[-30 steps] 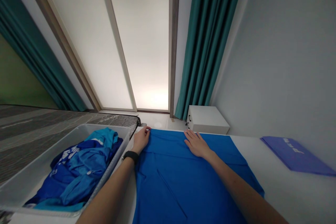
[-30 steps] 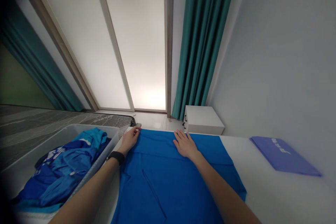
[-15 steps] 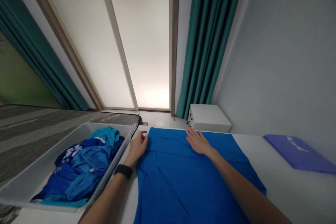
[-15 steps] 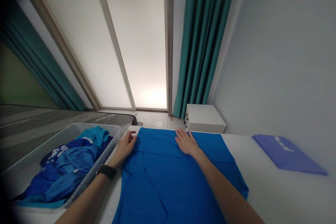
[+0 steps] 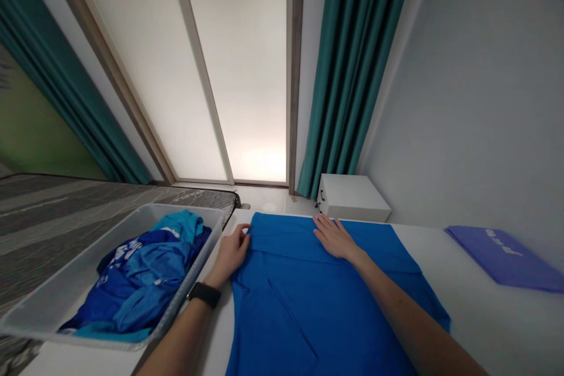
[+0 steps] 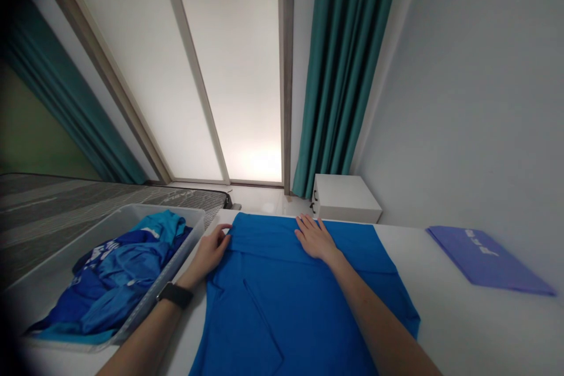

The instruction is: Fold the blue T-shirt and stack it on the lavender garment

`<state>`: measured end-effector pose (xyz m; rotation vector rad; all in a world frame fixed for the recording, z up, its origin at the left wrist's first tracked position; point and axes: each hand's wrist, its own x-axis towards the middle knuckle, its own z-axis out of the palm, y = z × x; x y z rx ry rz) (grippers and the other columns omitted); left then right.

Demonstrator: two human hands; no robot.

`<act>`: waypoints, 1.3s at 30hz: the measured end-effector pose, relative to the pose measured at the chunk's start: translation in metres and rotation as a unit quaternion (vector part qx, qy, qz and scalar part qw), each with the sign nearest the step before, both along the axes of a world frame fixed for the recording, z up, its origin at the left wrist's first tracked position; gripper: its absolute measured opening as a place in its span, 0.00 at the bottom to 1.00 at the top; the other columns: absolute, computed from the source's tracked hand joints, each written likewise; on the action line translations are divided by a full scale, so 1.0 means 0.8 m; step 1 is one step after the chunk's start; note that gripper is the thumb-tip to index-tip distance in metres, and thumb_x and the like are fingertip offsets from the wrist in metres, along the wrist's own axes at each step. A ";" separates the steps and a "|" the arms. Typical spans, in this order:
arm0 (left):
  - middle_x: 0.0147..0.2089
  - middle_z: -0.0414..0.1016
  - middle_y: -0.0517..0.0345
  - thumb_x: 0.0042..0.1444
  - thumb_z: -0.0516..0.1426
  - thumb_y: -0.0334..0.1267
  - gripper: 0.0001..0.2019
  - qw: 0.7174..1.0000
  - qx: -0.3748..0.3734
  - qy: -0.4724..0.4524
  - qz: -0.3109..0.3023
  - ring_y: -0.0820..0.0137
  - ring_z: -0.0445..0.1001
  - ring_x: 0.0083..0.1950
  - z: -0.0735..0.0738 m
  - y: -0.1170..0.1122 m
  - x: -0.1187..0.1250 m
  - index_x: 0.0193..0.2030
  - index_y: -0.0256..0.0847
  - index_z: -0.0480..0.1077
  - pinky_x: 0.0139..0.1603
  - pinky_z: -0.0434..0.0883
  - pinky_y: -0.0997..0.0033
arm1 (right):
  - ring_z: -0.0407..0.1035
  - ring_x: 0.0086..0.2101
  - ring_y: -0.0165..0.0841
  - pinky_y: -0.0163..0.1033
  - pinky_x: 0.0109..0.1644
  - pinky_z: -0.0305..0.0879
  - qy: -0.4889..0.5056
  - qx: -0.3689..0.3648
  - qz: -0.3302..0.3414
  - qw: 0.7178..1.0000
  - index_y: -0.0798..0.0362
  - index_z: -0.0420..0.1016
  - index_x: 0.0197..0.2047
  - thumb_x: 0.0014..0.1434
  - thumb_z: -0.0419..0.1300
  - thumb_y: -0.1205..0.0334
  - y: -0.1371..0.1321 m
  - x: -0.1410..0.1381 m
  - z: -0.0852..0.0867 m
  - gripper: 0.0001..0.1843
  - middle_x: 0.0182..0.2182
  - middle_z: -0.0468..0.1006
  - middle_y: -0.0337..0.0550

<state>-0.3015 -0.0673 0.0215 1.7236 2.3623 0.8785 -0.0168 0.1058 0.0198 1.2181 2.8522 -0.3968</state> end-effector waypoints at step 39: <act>0.24 0.63 0.66 0.56 0.51 0.47 0.17 0.988 0.071 -0.139 0.011 0.68 0.67 0.26 0.006 0.005 0.003 0.46 0.40 0.70 0.29 0.62 0.72 | 0.67 0.43 0.37 0.43 0.47 0.63 0.111 0.152 0.224 0.956 0.52 0.71 0.41 0.67 0.53 0.67 -0.067 0.020 0.023 0.06 0.42 0.74 0.47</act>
